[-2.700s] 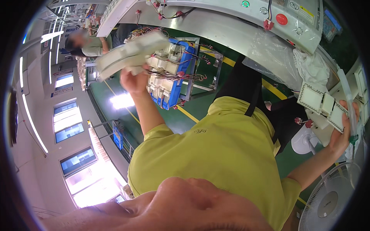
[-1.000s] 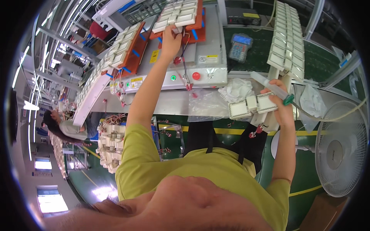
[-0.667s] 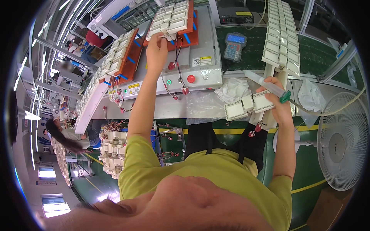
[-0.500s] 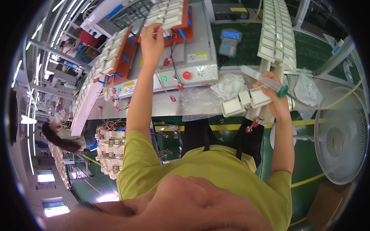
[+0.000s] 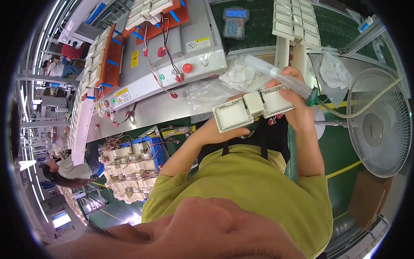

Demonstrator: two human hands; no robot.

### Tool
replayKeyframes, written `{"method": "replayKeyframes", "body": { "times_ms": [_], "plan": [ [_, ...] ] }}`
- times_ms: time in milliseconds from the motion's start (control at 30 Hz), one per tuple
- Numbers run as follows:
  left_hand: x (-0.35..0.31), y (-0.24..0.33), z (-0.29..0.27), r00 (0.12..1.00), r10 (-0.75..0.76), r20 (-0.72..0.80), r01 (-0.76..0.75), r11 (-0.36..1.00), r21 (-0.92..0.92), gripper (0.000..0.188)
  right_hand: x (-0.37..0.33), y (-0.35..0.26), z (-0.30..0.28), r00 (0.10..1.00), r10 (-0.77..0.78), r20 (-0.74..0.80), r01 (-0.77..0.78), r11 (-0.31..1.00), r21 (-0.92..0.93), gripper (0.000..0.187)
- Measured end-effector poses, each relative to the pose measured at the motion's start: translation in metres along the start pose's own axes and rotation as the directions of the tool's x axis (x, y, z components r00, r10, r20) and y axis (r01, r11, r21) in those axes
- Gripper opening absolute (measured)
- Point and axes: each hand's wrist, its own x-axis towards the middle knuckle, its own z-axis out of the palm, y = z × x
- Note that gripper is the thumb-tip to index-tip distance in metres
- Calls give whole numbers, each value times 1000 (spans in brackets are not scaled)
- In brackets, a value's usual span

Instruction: Applying adhesive to electronic components using a syringe at an assembly line workstation.

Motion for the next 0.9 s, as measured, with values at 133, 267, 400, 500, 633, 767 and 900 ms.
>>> {"method": "replayKeyframes", "body": {
  "times_ms": [133, 267, 400, 500, 633, 767, 900],
  "plan": [
    [-4, -33, 41, 937, -23, -349, -19, 993, -116, 48, -7, 8, 16, 1000, -12, 6, 12, 996, -91, 37],
    [-17, -15, 35, 904, -296, -309, 245, 950, -194, 25, -8, 14, 7, 999, 21, -29, -26, 985, -170, 29],
    [-48, -23, 12, 877, -272, -395, 211, 959, -192, 23, -6, 12, 11, 994, 89, -65, -105, 944, -313, 27],
    [-68, -20, -9, 755, -416, -507, 220, 889, -401, 29, -6, 16, 14, 990, 132, -53, -141, 884, -446, 27],
    [-86, -26, -33, 635, -353, -687, 81, 915, -396, 31, -12, 20, 19, 982, 142, -122, -185, 829, -527, 26],
    [-91, -17, -45, 582, -372, -723, 73, 909, -409, 38, -26, 12, 14, 995, 47, -93, -91, 828, -553, 28],
    [-81, -17, -42, 622, -320, -715, 42, 925, -378, 37, -46, 1, 2, 994, -106, 20, 98, 803, -588, 34]
  ]
}}
